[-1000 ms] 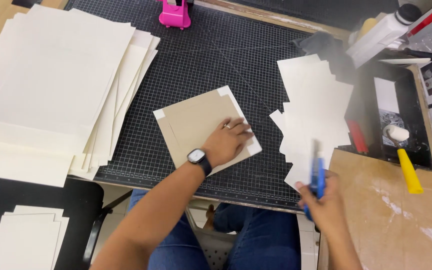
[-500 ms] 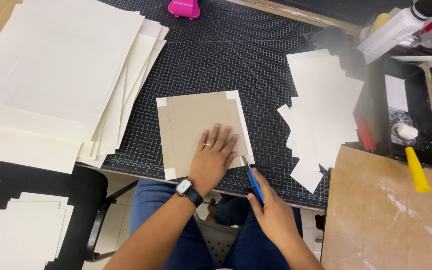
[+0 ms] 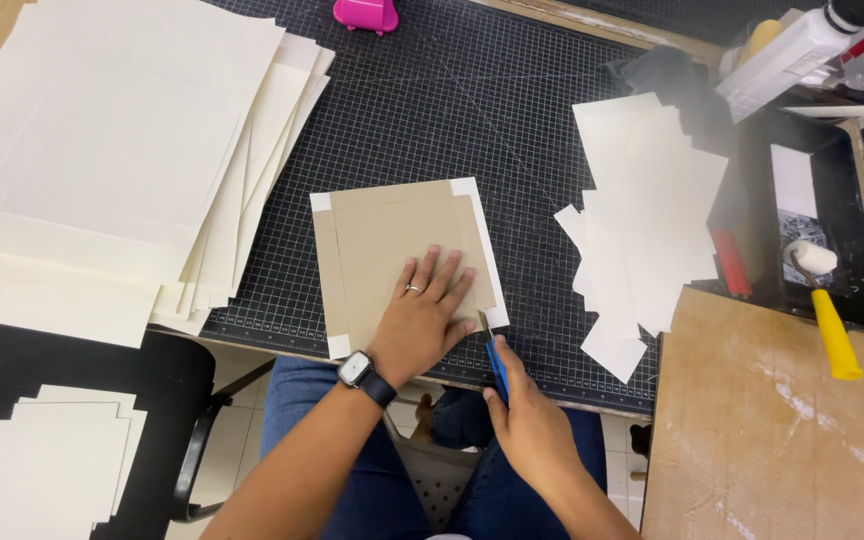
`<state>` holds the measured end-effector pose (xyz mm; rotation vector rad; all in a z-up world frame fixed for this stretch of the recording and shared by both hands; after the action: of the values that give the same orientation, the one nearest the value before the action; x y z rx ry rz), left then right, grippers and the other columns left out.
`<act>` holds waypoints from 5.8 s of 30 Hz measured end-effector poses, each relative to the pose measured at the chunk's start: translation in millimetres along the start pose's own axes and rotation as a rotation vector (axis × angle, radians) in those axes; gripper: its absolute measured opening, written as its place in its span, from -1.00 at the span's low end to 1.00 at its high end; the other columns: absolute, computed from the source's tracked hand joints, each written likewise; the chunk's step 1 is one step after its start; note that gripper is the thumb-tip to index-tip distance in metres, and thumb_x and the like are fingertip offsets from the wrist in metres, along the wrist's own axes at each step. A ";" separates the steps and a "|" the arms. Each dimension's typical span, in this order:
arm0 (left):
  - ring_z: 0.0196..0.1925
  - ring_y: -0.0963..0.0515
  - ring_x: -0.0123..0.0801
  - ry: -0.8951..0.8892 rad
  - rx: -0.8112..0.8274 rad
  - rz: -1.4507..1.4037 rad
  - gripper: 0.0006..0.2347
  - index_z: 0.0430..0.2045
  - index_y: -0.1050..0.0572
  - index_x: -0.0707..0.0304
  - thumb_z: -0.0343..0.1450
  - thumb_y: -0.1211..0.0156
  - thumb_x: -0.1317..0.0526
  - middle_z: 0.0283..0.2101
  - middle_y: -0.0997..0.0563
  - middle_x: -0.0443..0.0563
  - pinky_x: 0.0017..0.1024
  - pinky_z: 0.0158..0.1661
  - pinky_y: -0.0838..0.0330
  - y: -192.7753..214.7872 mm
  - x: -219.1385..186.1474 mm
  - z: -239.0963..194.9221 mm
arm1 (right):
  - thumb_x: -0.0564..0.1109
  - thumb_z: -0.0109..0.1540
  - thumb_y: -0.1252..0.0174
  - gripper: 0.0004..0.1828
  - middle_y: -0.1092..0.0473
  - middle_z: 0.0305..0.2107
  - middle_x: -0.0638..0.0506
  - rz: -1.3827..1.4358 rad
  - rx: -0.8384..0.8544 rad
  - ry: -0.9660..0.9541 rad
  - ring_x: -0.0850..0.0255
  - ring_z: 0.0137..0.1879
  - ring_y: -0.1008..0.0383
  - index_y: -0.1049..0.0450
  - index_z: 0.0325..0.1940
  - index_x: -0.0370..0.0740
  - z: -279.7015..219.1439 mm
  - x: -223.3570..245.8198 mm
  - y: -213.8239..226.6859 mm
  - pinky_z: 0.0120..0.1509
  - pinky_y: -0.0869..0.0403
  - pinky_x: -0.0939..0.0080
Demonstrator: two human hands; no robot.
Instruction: Trimming excess paper from cardboard sheets using a utility knife on a cutting mat.
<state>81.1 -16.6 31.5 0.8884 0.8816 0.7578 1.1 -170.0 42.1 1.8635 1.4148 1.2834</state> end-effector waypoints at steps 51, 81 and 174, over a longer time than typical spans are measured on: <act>0.52 -0.16 0.01 0.368 -0.152 0.023 -0.71 -0.02 -0.63 -0.31 0.36 -0.35 0.01 0.32 -0.45 -0.13 0.26 0.40 0.07 71.0 122.8 -26.1 | -0.07 0.38 0.00 -0.29 -0.35 0.18 -0.46 0.080 -0.322 0.324 -0.40 0.13 -0.47 0.01 0.61 -0.05 58.1 57.4 92.8 0.10 -0.49 -0.40; 0.50 -0.19 0.13 0.322 -0.213 -0.107 -0.69 0.03 -0.62 -0.11 0.42 -0.25 -0.04 0.35 -0.44 -0.02 0.20 0.41 0.06 68.6 71.3 -54.1 | -0.01 0.37 0.11 -0.23 -0.36 -0.16 -0.12 -0.443 -0.104 0.280 -0.02 -0.54 -0.49 0.20 0.64 0.19 29.6 72.4 -24.9 -0.60 -0.41 -0.07; 0.36 -0.31 -0.09 0.160 -0.150 0.008 -0.71 0.09 -0.56 -0.10 0.49 -0.16 0.03 0.21 -0.48 0.02 -0.10 0.28 -0.15 -8.0 -14.8 27.6 | -0.04 0.41 0.13 -0.36 -0.42 0.08 -0.46 0.074 -0.194 -0.042 -0.30 0.01 -0.60 0.10 0.57 -0.03 75.7 23.9 81.7 -0.08 -0.57 -0.17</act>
<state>100.4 -41.5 38.7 0.7060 0.9494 0.8990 107.5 -164.9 82.6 1.8150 1.1649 1.3574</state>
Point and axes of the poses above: each hand's wrist, its own z-axis towards the middle knuckle, its own y-axis out of the back of the hand, x = y × z, the point moved 9 cm from there along z, towards the middle knuckle
